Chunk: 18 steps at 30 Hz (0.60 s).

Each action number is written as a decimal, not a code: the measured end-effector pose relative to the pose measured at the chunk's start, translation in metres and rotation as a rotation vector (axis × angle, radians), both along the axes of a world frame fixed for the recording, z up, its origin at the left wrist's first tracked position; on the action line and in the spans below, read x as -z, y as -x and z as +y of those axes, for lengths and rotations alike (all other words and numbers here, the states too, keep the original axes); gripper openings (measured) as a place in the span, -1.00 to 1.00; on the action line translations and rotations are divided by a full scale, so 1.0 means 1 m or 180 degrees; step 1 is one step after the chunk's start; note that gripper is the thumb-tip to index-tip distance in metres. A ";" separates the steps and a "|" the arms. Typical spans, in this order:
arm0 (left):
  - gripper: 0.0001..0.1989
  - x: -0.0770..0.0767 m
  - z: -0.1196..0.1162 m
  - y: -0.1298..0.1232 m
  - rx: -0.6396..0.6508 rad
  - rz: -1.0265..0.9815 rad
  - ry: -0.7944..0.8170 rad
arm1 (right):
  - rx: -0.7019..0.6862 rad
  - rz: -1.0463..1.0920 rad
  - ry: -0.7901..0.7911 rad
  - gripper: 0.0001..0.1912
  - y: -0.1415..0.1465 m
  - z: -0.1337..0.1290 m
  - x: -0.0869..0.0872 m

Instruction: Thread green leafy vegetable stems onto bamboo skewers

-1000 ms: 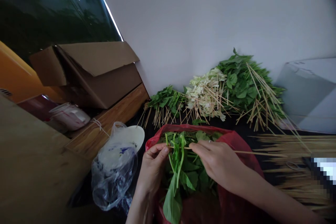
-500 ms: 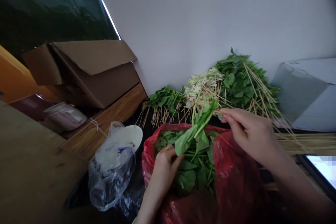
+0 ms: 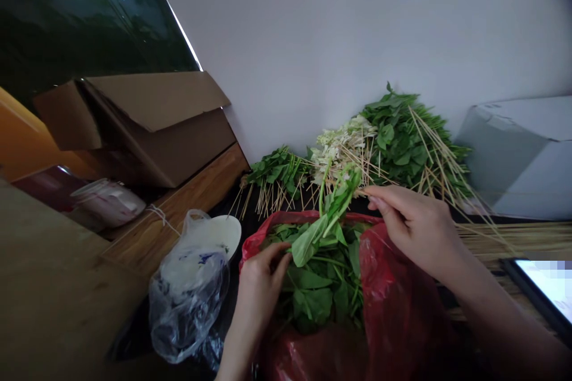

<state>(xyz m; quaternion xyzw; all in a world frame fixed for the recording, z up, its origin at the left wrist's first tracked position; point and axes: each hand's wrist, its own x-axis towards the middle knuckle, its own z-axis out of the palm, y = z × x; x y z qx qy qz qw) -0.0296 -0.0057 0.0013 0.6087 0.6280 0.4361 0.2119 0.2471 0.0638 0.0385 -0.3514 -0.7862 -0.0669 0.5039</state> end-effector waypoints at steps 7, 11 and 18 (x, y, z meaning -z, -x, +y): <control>-0.91 0.009 0.001 0.008 -0.0258 -0.0641 -0.0264 | -0.0044 -0.0015 0.0078 -0.76 0.002 -0.001 0.002; -0.82 0.011 -0.003 0.005 -0.0178 -0.1537 -0.0096 | -0.0065 -0.0047 0.0130 -0.74 0.003 -0.002 0.003; -0.77 0.013 -0.002 0.006 0.0030 -0.2563 -0.0173 | -0.0710 -0.0469 0.0410 -0.69 0.014 -0.010 0.004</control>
